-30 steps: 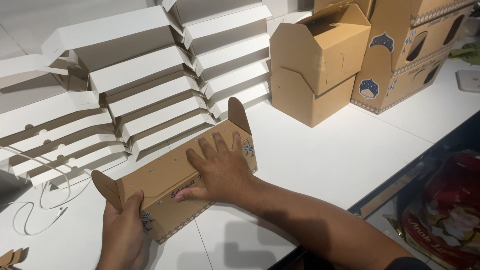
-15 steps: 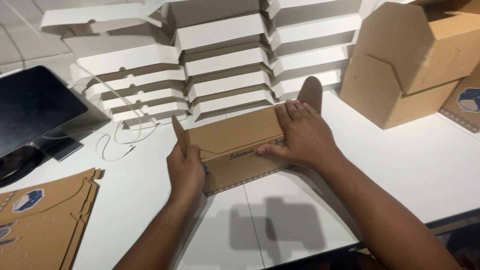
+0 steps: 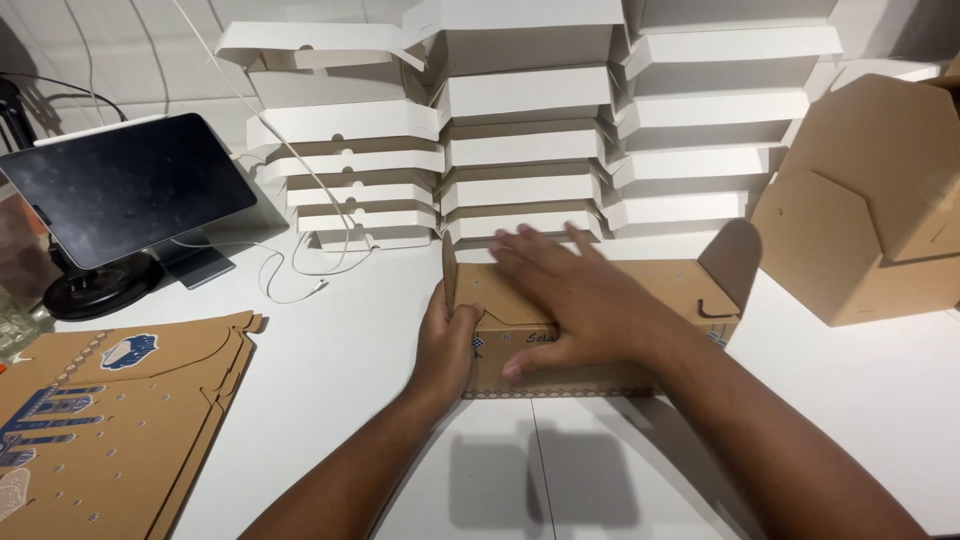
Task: The person folds flat cardboard pieces into small rectangular boxes by hand, then stacks the finished boxes on the counter. The process is repeated multiple times with identical box blanks.
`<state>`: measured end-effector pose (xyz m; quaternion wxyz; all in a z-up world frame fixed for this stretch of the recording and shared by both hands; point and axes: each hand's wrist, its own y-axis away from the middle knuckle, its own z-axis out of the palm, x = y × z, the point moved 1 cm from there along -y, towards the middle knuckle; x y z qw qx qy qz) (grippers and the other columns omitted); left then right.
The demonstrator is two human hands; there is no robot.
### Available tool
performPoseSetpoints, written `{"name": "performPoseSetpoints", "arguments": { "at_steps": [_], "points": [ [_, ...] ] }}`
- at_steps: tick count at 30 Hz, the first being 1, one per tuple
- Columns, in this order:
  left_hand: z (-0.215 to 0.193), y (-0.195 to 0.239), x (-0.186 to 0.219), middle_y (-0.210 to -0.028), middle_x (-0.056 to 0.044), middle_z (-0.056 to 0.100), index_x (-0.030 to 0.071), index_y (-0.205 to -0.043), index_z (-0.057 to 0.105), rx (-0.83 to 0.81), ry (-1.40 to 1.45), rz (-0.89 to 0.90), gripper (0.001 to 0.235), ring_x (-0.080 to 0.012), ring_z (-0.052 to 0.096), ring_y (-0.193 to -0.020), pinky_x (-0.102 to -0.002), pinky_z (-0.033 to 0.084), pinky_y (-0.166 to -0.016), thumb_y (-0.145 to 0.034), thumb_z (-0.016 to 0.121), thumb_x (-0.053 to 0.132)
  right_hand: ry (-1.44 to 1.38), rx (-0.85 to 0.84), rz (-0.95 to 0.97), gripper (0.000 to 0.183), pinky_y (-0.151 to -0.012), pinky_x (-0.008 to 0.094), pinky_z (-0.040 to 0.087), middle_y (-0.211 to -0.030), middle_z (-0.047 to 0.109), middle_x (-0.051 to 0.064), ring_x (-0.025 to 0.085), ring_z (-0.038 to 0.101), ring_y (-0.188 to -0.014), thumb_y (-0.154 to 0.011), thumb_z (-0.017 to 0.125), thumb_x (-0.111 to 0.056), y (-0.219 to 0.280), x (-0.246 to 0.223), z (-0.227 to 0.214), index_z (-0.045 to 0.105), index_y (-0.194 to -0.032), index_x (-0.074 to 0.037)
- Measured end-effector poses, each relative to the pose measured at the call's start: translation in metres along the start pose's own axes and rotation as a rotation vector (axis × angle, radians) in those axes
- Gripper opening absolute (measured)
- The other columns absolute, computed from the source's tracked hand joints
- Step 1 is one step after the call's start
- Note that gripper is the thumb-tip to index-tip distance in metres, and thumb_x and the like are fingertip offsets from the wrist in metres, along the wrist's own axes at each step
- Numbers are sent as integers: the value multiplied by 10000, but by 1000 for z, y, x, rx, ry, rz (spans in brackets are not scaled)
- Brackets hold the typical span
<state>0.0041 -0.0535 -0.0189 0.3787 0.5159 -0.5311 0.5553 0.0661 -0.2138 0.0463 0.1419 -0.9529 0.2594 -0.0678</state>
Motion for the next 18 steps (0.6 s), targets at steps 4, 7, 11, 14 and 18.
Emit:
{"name": "performPoseSetpoints", "arguments": {
  "at_steps": [4, 7, 11, 14, 18],
  "points": [
    [-8, -9, -12, -1281, -196, 476, 47, -1508, 339, -30, -29, 51, 655, -361, 466, -1293, -522, 376, -1092, -912, 441, 299, -205, -175, -22, 1484, -1187, 600, 282, -1602, 401, 209, 418, 401, -1455, -463, 561, -1016, -25, -14, 5, 303, -1600, -98],
    [-9, -9, -5, -1293, -166, 433, 54, -1526, 303, -30, 11, 92, 698, -313, 436, -1292, -493, 360, -1108, -894, 465, 302, -152, -209, 2, 1514, -1202, 543, 278, -1537, 490, 204, 379, 441, -1440, -439, 548, -1051, -34, -17, 11, 369, -1555, -44],
    [-6, -11, -22, -1293, -180, 433, 58, -1518, 259, -46, 128, 152, 728, -298, 459, -1250, -481, 391, -1092, -884, 521, 300, -244, -218, 4, 1471, -1197, 575, 266, -1526, 508, 217, 408, 433, -1442, -468, 631, -1003, -34, -14, 15, 407, -1534, -14],
    [-6, -19, -36, -1297, -172, 423, 65, -1488, 255, -59, 190, 197, 732, -283, 444, -1239, -473, 388, -1091, -874, 573, 308, -239, -227, 10, 1409, -1204, 620, 240, -1539, 493, 216, 419, 407, -1458, -515, 680, -952, -33, -16, 15, 405, -1532, -16],
    [-12, -23, -47, -1304, -179, 423, 81, -1470, 215, -125, 230, 206, 769, -278, 437, -1236, -454, 387, -1090, -872, 611, 359, -70, -208, 30, 1273, -1189, 625, 291, -1550, 475, 209, 400, 415, -1456, -658, 664, -914, -34, -18, 23, 398, -1530, -25]
  ]
}}
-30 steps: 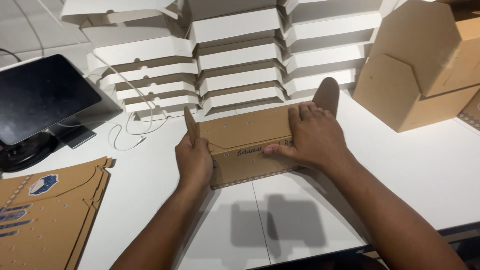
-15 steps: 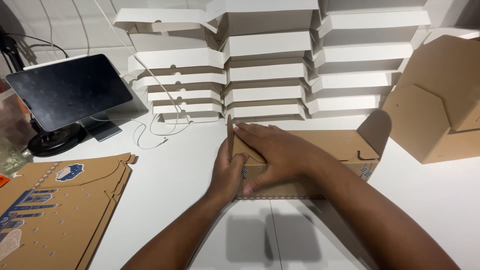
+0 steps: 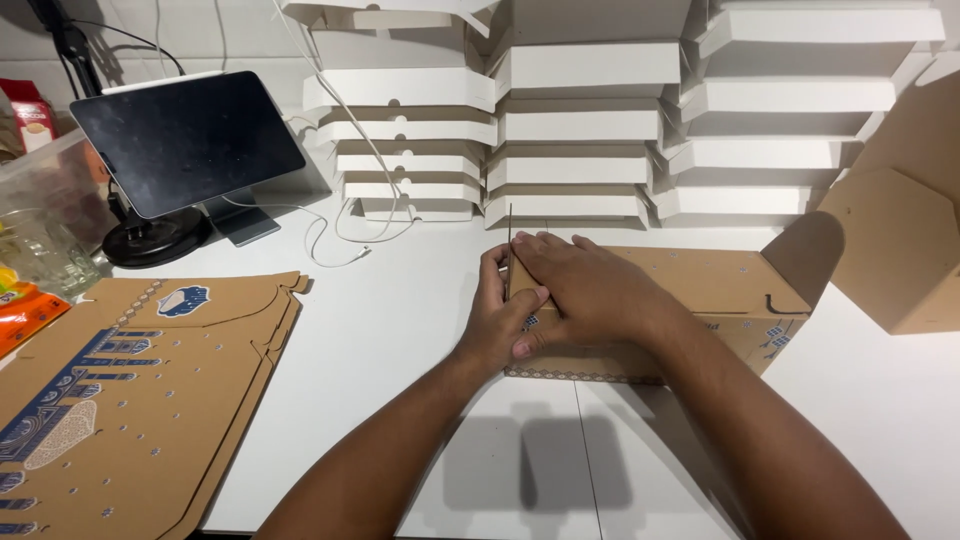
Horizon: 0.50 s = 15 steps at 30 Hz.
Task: The person folds flat cardboard pieces into small rectangular boxes by hand, then stacks the finished boxes on the counter. The process is repeated multiple times with identical box blanks.
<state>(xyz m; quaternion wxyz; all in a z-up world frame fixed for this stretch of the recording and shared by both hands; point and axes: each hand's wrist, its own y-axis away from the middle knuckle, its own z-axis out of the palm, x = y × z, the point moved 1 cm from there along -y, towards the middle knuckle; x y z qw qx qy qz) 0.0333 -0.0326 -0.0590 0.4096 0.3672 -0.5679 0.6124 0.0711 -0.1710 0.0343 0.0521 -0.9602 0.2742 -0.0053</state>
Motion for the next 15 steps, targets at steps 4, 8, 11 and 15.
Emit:
{"name": "performPoseSetpoints", "arguments": {
  "at_steps": [4, 8, 11, 15],
  "points": [
    [-3, -5, -6, -1334, -169, 393, 90, -1465, 218, -12, -85, 40, 793, -293, 447, -1244, -464, 395, -1090, -866, 596, 446, 50, 25, 67, 1289, -1185, 625, 312, -1508, 515, 218, 383, 444, -1442, -662, 610, -963, 8, 2, -2, 396, -1522, -25],
    [2, -1, -3, -1336, -193, 380, 64, -1510, 156, -70, -118, 81, 943, -303, 423, -1251, -495, 382, -1106, -827, 643, 496, 136, -14, 121, 1230, -1168, 628, 332, -1558, 467, 182, 371, 421, -1459, -707, 561, -960, 10, 6, 2, 384, -1552, -84],
    [1, -5, -12, -1294, -139, 411, 92, -1502, 163, -83, -59, 95, 917, -242, 425, -1212, -441, 395, -1087, -838, 673, 466, 88, -27, 105, 1074, -1166, 653, 316, -1578, 450, 170, 399, 403, -1467, -786, 588, -850, 14, -3, -7, 393, -1569, -141],
    [-18, -13, -16, -1359, -138, 412, 135, -1456, 188, -141, -148, 100, 987, -279, 439, -1292, -483, 363, -1135, -765, 772, 529, 16, -39, 99, 978, -1173, 667, 295, -1585, 449, 166, 414, 389, -1476, -808, 626, -774, 19, -11, -16, 415, -1567, -195]
  ]
}}
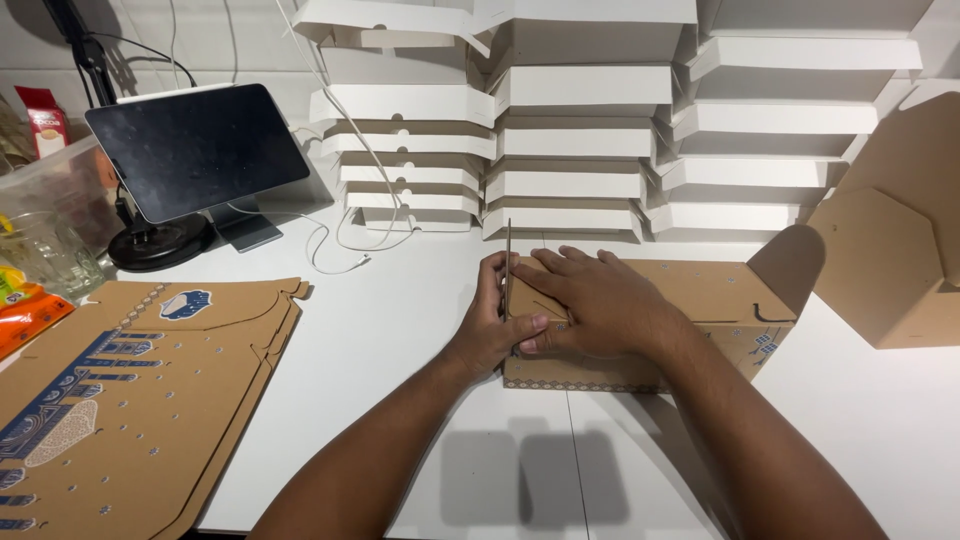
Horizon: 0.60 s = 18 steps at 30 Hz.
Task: The person folds flat cardboard pieces into small rectangular boxes by hand, then stacks the finished boxes on the counter. The process is repeated multiple times with identical box blanks.
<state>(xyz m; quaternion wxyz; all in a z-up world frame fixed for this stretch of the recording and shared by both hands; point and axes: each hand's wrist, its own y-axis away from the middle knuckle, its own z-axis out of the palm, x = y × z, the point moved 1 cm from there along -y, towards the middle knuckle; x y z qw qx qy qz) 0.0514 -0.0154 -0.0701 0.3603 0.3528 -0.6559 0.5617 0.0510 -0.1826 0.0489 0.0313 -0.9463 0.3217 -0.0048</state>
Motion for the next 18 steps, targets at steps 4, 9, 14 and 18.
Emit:
{"name": "performPoseSetpoints", "arguments": {
  "at_steps": [4, 9, 14, 18],
  "points": [
    [-2, 5, 1, -1442, -151, 403, 174, -1524, 81, -58, -49, -10, 1152, -322, 421, -1376, -530, 334, -1177, -721, 815, 551, -15, 25, -22, 972, -1160, 664, 319, -1561, 478, 182, 418, 419, -1457, -788, 671, -747, 4, 9, 3, 450, -1548, -182],
    [-6, 3, 1, -1379, -139, 504, 169, -1480, 184, 4, -130, -10, 1063, -313, 498, -1305, -537, 373, -1124, -727, 827, 555, -83, 823, -160, 884, -1049, 592, 472, -1250, 668, 175, 409, 598, -1264, -759, 682, -753, 41, 70, 3, 641, -1376, -121],
    [-7, -1, 11, -1348, -154, 546, 165, -1484, 277, 218, 113, -28, 1052, -283, 621, -1212, -406, 593, -956, -631, 882, 281, 95, 1302, -26, 706, -994, 524, 406, -1283, 602, 242, 397, 554, -1163, -1009, 479, -565, 75, 148, 41, 585, -1423, -3],
    [-9, 0, 28, -1296, -106, 571, 178, -1420, 347, 253, -12, -123, 1012, -249, 611, -1200, -379, 585, -954, -574, 890, 296, 119, 1159, -31, 784, -1073, 601, 369, -1542, 477, 214, 403, 470, -1400, -948, 532, -599, 69, 157, 55, 420, -1588, -160]
  ]
}}
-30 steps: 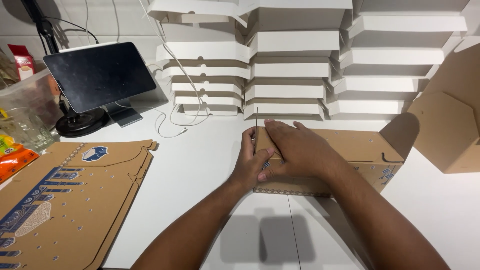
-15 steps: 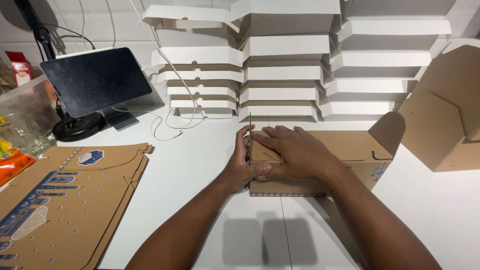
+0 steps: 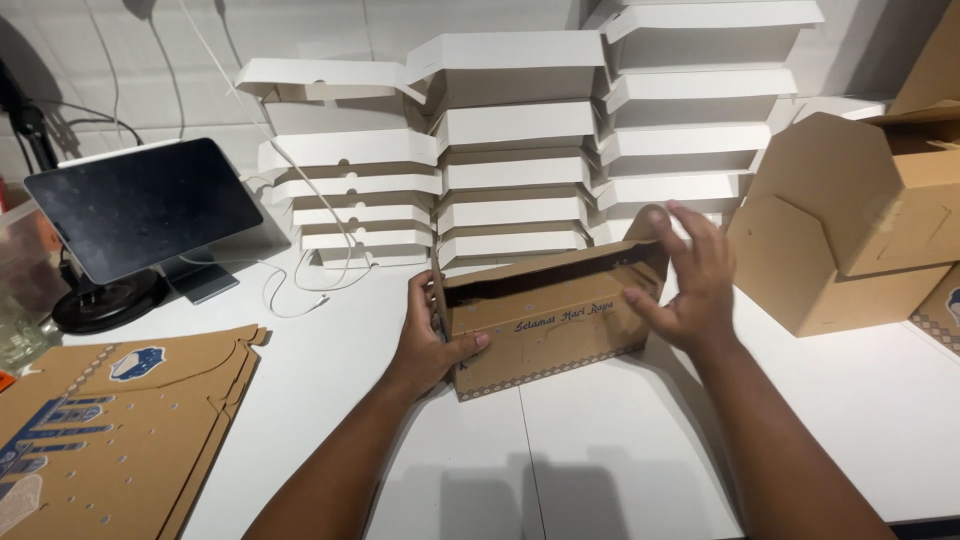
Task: The person folds flat cardboard pieces into small rectangular boxes by hand, then stacks the finished boxes on the counter. The process is repeated multiple times with identical box blanks.
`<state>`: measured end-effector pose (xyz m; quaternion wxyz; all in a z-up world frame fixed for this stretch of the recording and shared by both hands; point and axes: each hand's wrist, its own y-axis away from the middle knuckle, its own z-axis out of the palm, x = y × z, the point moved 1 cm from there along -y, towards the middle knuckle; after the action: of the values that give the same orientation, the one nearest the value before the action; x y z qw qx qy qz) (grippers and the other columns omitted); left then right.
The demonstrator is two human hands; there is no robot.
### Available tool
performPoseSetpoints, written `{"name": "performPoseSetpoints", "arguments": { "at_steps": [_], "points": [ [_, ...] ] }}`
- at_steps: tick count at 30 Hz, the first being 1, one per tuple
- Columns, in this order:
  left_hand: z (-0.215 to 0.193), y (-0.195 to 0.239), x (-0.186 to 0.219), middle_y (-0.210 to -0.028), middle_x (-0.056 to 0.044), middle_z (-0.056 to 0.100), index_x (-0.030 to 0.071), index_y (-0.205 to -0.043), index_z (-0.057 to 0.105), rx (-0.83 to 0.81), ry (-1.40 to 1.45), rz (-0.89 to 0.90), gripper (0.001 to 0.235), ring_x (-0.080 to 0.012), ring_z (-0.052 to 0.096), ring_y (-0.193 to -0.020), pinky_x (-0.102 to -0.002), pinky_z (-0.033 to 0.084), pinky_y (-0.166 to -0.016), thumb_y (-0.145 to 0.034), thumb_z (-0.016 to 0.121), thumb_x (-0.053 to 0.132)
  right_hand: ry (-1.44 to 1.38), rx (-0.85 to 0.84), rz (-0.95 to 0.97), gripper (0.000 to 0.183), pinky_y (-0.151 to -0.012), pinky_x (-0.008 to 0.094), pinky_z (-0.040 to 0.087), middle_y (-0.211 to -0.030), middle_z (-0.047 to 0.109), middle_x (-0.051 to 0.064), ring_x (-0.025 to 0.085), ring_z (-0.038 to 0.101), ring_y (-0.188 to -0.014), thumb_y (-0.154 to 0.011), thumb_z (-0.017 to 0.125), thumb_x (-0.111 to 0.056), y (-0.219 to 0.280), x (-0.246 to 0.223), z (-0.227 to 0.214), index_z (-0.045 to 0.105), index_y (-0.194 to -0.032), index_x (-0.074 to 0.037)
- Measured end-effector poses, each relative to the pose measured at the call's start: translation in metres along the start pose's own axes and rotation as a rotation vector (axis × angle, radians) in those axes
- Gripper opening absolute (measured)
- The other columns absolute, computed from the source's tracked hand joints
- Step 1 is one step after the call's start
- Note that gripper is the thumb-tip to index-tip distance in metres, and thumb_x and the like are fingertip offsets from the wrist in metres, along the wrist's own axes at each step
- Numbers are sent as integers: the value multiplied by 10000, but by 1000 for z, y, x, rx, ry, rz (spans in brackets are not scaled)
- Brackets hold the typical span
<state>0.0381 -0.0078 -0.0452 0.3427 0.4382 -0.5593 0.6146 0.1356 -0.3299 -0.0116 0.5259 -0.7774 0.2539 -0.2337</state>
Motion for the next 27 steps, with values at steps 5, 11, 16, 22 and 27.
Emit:
{"name": "performPoseSetpoints", "arguments": {
  "at_steps": [5, 11, 16, 22, 27],
  "points": [
    [0, 1, -3, -1248, -85, 577, 161, -1298, 361, -5, -24, 3, 993, -217, 592, -1138, -380, 589, -887, -485, 918, 292, -125, -278, -36, 830, -1186, 679, 235, -1425, 535, 80, 285, 484, -1341, -834, 567, -715, -6, -32, 14, 519, -1437, -147],
    [1, 2, -7, -1210, -83, 575, 150, -1291, 338, 23, -68, 21, 966, -211, 595, -1103, -364, 568, -875, -526, 899, 330, -174, -387, -95, 1014, -1079, 562, 312, -1293, 605, 95, 299, 552, -1240, -602, 822, -790, 1, -42, 26, 604, -1289, -77],
    [10, 8, 2, -1126, -85, 619, 113, -1228, 395, 181, -10, 67, 772, -217, 665, -1001, -369, 585, -803, -607, 835, 244, 46, -536, -99, 1432, -1142, 726, 206, -1487, 448, 141, 415, 366, -1404, -454, 810, -980, 4, -75, 34, 383, -1501, -101],
    [5, 14, 14, -1084, -102, 607, 110, -1212, 416, 276, 117, -75, 634, -230, 638, -936, -387, 564, -752, -686, 763, 180, 286, -436, -371, 1354, -1113, 759, 275, -1500, 365, 259, 436, 352, -1433, -566, 827, -727, 5, -96, 43, 161, -1640, -241],
    [-8, 5, -8, -1203, -207, 640, 109, -1297, 362, 244, 93, -41, 589, -299, 655, -952, -408, 566, -734, -801, 679, 141, 269, -599, -273, 1503, -1191, 708, 152, -1619, 303, 231, 426, 261, -1509, -589, 805, -867, -2, -102, 35, 82, -1635, -65]
  ]
}}
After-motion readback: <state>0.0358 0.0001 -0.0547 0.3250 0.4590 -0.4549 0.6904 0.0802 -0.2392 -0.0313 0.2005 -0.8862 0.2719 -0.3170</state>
